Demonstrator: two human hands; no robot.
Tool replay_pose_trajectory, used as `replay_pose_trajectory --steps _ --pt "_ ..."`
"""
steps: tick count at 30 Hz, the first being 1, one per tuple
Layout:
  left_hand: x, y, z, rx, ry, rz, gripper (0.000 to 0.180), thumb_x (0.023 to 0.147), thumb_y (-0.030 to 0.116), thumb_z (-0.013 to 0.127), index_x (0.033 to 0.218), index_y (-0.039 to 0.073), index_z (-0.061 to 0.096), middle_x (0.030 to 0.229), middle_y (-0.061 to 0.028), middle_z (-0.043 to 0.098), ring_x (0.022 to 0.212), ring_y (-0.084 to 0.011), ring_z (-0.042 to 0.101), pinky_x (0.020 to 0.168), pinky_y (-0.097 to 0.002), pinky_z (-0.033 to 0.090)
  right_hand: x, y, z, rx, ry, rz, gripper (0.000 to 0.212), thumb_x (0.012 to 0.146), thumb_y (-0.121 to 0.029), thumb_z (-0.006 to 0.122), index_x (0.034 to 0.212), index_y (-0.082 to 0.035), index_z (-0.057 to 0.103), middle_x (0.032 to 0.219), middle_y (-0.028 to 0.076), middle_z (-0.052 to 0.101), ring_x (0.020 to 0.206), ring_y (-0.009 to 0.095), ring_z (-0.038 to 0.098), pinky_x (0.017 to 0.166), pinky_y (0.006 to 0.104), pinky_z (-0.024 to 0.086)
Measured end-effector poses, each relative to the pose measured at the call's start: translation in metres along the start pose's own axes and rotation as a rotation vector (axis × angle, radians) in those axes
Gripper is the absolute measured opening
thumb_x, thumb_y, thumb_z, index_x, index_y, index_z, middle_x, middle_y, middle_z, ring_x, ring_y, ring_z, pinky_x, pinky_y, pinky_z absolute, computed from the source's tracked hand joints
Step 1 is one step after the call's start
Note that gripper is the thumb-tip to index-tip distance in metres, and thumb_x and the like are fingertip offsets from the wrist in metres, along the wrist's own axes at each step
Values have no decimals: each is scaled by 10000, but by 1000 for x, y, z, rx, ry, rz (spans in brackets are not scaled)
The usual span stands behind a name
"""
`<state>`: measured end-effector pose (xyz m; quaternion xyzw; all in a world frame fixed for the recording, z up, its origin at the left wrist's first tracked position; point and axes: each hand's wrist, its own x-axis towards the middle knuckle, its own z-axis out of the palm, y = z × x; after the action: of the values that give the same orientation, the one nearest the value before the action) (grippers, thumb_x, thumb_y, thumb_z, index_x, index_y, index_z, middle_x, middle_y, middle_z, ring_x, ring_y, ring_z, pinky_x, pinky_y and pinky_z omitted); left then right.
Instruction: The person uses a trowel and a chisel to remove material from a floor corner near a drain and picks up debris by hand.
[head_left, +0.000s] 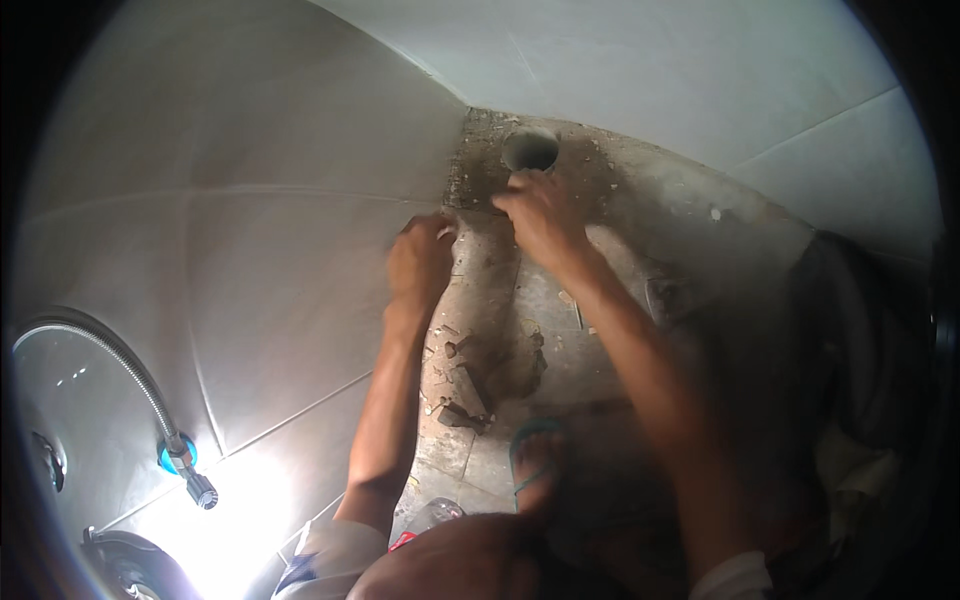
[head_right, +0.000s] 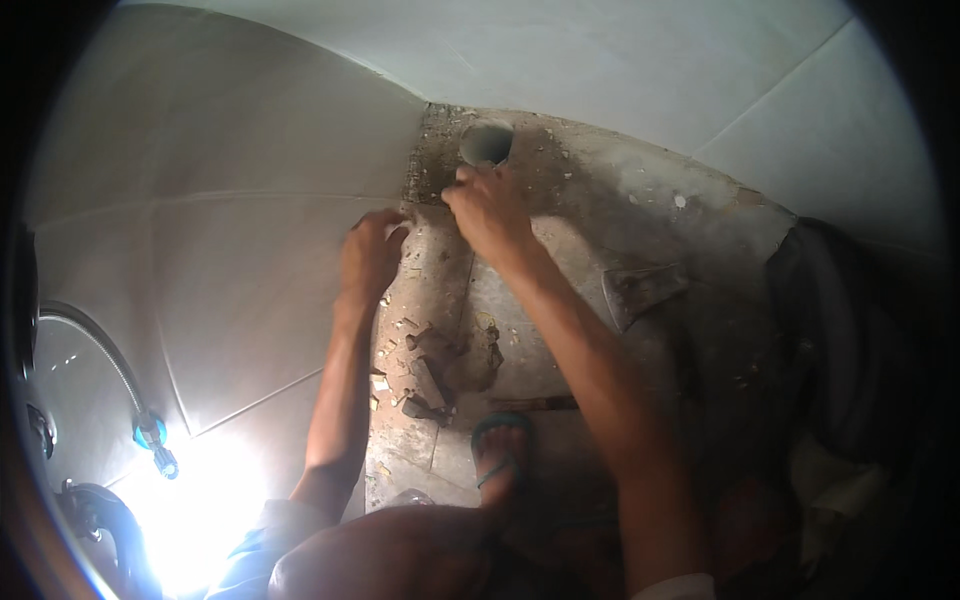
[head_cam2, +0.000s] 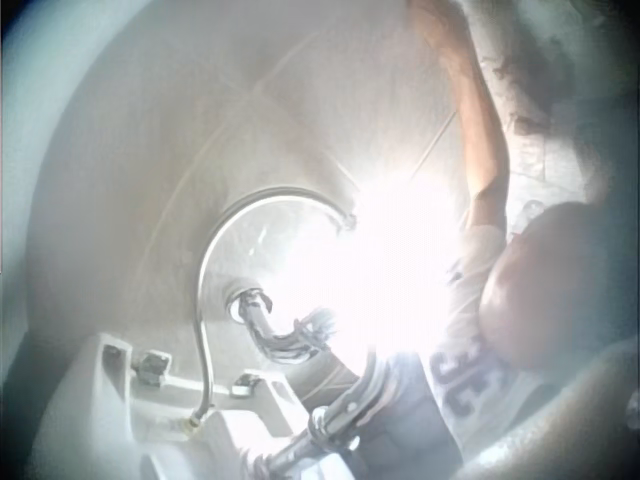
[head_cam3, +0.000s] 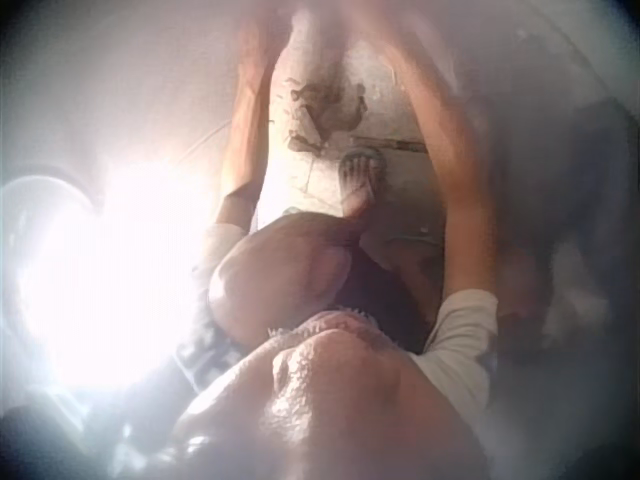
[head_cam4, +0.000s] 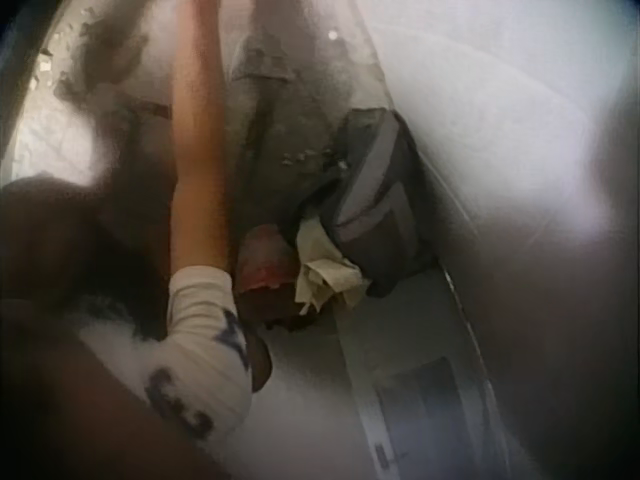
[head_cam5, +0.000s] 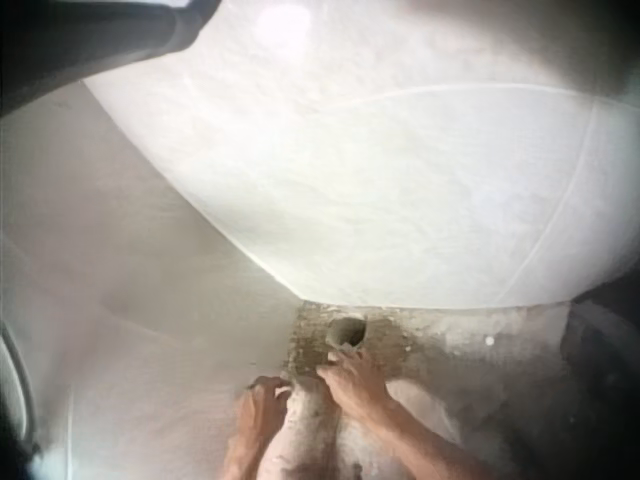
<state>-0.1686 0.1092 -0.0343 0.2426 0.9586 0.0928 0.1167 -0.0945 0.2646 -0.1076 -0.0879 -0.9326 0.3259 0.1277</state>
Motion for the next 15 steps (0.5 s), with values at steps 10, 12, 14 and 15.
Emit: replay_pose_trajectory --steps 10,12,14,15 --pt "62 19 42 387 -53 -54 116 848 96 602 885 49 701 998 -175 681 936 -311 682 776 -423 539 37 23 21 -162 -354 -122 174 817 -81 554 797 -90 726 1029 105 669 1054 266 584 950 448 409" --pt "68 20 40 455 -95 -65 116 852 112 610 884 60 709 968 -165 694 926 -289 691 767 -402 544 40 20 16 -167 -435 -139 167 818 -79 550 798 -76 716 995 115 673 1033 275 592 956 455 412" --pt "76 20 46 626 59 -2 99 850 133 627 872 100 718 914 -122 714 903 -263 702 738 -365 554 34 18 20 -155 -344 -174 162 818 -70 548 821 -69 710 975 118 675 1002 279 604 953 457 414" --pt "82 22 49 622 61 5 99 850 133 627 872 100 718 914 -122 714 903 -263 702 738 -365 554 29 19 23 -146 -256 -209 160 818 -61 545 843 -61 703 955 121 678 971 284 616 949 459 417"
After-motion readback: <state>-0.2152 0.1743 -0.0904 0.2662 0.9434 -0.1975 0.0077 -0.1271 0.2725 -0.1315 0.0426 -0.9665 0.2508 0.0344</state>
